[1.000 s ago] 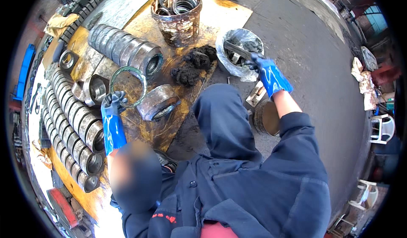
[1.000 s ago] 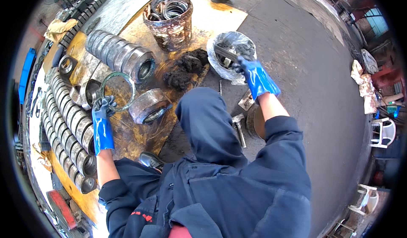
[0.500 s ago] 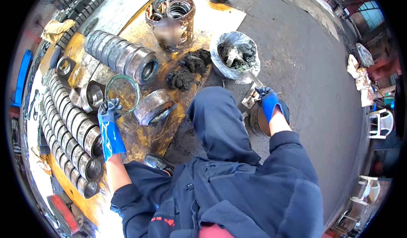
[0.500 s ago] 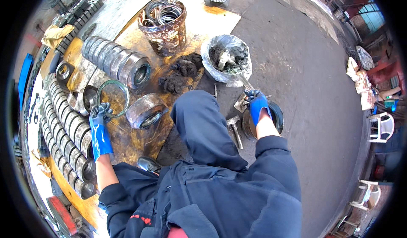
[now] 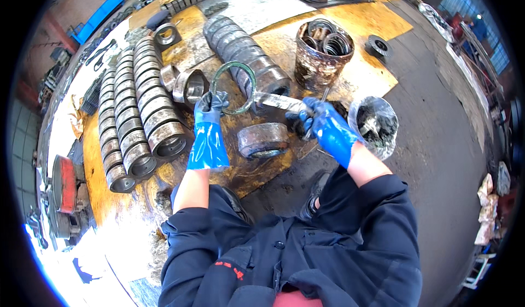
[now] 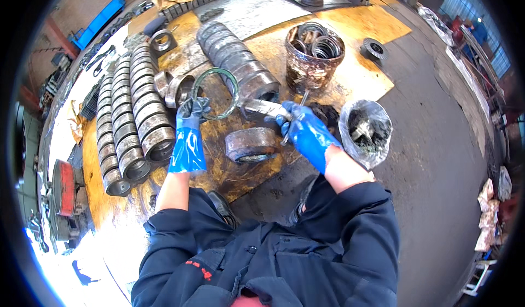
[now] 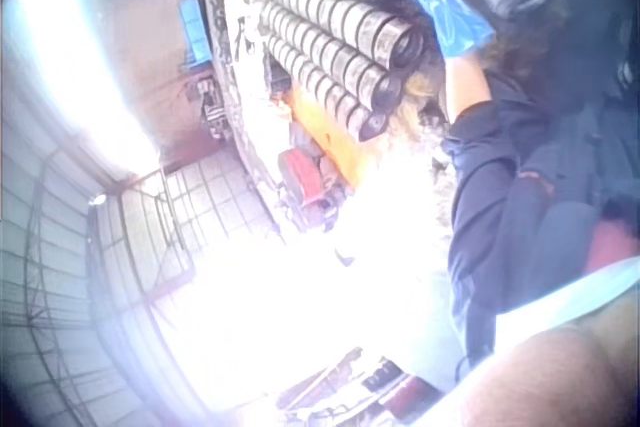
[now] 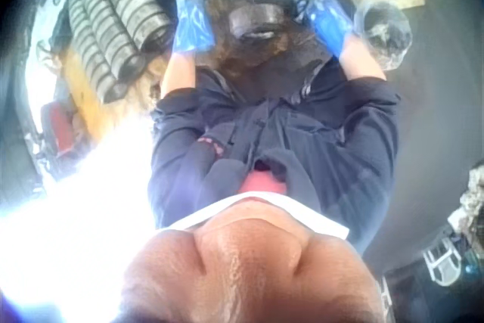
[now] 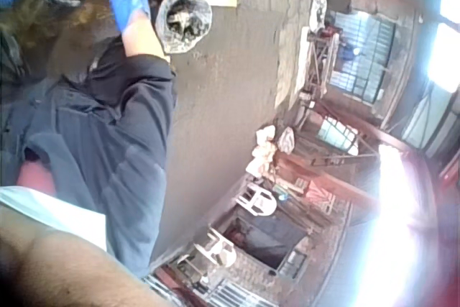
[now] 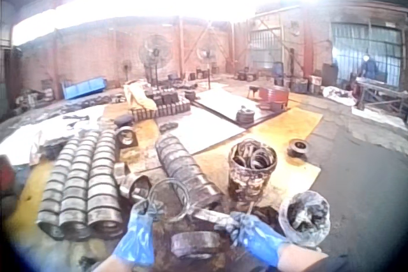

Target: The person cleans and applies grease to metal rings and housings using a tool and a cloth while sitting on the floor.

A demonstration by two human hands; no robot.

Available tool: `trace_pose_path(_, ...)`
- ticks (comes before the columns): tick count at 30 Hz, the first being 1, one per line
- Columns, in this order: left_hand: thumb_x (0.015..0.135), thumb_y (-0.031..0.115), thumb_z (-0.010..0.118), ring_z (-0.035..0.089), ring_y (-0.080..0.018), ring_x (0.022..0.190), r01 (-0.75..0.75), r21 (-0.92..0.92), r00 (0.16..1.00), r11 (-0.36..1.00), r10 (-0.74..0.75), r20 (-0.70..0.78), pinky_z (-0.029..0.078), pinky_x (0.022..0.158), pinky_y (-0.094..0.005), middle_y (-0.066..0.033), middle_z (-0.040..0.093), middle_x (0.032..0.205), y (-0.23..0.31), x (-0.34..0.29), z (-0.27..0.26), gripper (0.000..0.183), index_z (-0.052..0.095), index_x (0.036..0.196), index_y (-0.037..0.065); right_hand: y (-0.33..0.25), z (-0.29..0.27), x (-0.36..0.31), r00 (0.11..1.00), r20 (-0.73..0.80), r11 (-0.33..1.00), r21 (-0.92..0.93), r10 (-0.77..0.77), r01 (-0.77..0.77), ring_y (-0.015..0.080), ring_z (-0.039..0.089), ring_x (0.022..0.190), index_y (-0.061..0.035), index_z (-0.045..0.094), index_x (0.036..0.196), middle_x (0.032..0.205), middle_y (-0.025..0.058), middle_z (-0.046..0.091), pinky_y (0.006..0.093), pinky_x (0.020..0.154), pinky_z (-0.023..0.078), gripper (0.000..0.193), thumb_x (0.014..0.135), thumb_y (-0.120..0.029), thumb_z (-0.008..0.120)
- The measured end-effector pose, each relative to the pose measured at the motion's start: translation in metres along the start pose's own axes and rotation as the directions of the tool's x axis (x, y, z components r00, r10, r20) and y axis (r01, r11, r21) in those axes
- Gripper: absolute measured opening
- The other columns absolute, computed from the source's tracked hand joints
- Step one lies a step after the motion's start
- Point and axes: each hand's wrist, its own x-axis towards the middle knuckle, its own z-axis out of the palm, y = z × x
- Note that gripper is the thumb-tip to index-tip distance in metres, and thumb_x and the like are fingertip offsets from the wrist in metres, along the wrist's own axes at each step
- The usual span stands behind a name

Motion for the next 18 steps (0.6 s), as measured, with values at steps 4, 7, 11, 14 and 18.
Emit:
trace_pose_path(4,0.095,0.020,0.061,0.067,-0.0157,0.080,-0.081,-0.007,0.996,0.997,0.081,-0.049,0.055,0.070,-0.0272,-0.0101,0.070,0.098,-0.006,0.000,-0.001,0.028,0.063,0.110,-0.003,0.015,0.012,0.037,0.957,-0.016,0.934,0.220,0.291,-0.280,0.0138,0.044,0.043,-0.0139,0.057,0.096,0.068,0.0054,0.060,0.0260,0.036,0.035,0.017,0.096,-0.030,0.052)
trace_pose_path(7,0.095,0.014,0.059,0.064,-0.0127,0.078,-0.131,0.096,0.991,0.987,0.132,0.000,0.052,0.070,-0.0258,-0.0081,0.069,0.095,-0.007,-0.007,-0.001,0.024,0.063,0.110,-0.004,0.022,0.014,0.049,0.987,-0.067,0.948,0.295,0.150,-0.124,0.0113,0.049,0.045,-0.0091,0.056,0.102,0.074,0.0060,0.063,0.0249,0.036,0.034,0.021,0.096,-0.029,0.054)
trace_pose_path(11,0.094,0.010,0.058,0.061,-0.0101,0.076,-0.077,0.050,0.997,0.996,0.078,-0.025,0.050,0.069,-0.0254,-0.0056,0.069,0.091,-0.013,-0.009,-0.001,0.020,0.065,0.107,-0.004,0.016,0.027,0.039,0.994,-0.062,0.955,0.289,0.085,-0.063,0.0115,0.048,0.047,-0.0073,0.056,0.104,0.080,0.0076,0.064,0.0250,0.037,0.034,0.022,0.096,-0.028,0.055)
trace_pose_path(14,0.093,0.014,0.060,0.060,-0.0093,0.073,-0.126,0.173,0.991,0.977,0.130,-0.013,0.049,0.068,-0.0257,-0.0041,0.069,0.087,-0.020,-0.002,-0.006,0.021,0.068,0.105,-0.001,0.018,0.030,0.041,0.999,-0.009,0.952,0.304,0.050,-0.045,0.0120,0.047,0.046,-0.0069,0.056,0.103,0.079,0.0082,0.063,0.0253,0.037,0.033,0.021,0.096,-0.027,0.056)
trace_pose_path(18,0.091,0.013,0.059,0.059,-0.0101,0.072,-0.147,0.263,0.989,0.954,0.146,0.025,0.048,0.067,-0.0266,-0.0042,0.067,0.084,-0.028,0.001,-0.012,0.020,0.069,0.102,-0.001,0.015,0.040,0.035,0.994,-0.093,0.959,0.283,0.058,-0.030,0.0125,0.046,0.046,-0.0074,0.057,0.098,0.069,0.0066,0.057,0.0262,0.038,0.032,0.023,0.093,-0.029,0.061)
